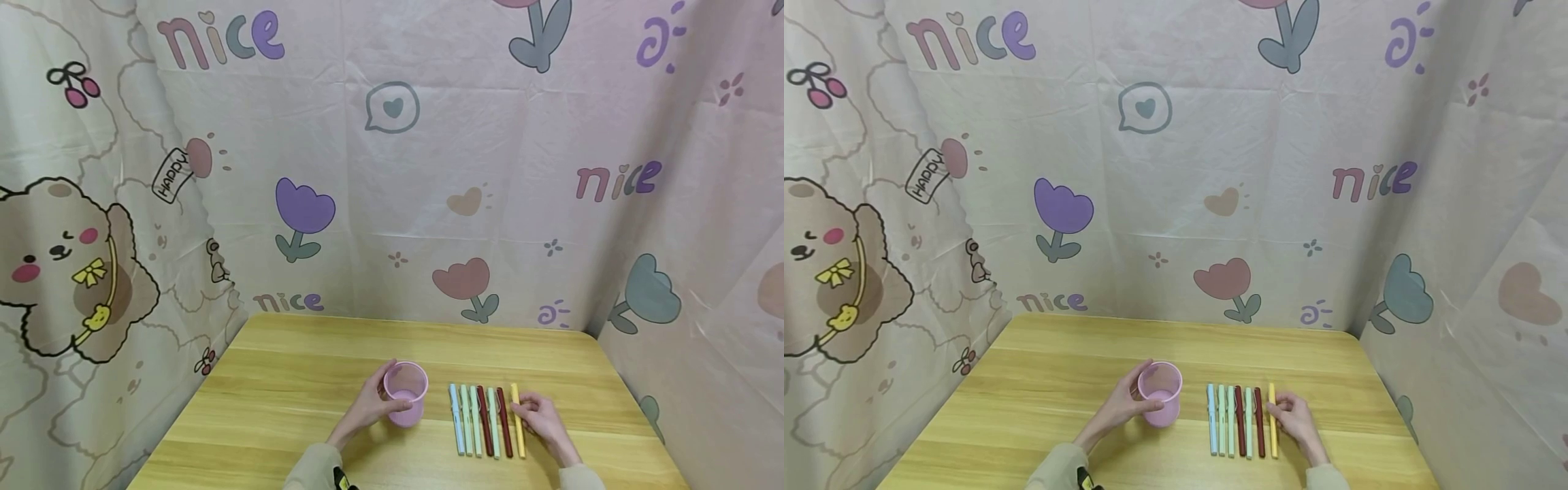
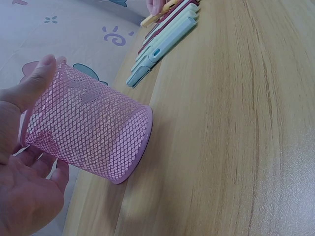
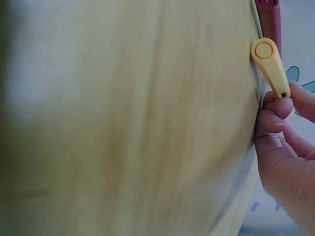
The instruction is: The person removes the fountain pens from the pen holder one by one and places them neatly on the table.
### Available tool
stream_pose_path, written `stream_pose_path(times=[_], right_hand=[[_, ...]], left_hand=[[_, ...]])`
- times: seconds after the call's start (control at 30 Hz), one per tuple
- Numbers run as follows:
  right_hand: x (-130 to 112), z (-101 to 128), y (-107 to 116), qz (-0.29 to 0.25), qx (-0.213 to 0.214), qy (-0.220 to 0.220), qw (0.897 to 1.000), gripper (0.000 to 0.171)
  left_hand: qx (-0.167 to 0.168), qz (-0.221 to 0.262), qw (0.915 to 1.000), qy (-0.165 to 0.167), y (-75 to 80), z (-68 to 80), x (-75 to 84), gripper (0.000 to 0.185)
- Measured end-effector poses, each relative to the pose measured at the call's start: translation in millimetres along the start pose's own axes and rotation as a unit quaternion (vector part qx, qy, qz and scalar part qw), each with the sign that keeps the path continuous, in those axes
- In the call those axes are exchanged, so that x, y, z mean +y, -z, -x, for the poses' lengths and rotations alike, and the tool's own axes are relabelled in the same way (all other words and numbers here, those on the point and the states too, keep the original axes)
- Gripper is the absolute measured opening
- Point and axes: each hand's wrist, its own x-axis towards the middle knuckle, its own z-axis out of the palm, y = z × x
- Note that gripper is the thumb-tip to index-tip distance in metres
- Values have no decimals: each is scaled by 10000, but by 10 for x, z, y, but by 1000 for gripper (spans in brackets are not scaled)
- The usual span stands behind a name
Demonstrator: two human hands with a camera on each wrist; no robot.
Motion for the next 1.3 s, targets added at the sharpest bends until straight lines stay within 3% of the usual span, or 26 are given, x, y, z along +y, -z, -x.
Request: stream_pose_path(times=[0.3,0.57,0.97,1.3], right_hand=[[3,-28,-56,674,152,166,9975,18],[-34,-23,-69,1126,308,229,9929,34],[-43,-15,-63,1307,228,243,9909,45],[-23,-26,-60,1396,153,254,9898,44]], left_hand=[[43,-77,10000,-18,-1,7,-7,98],[22,-123,9999,-6,-5,3,8,98],[37,-83,10000,-11,-5,-1,-5,99],[42,-41,10000,-36,-1,-1,-19,99]])
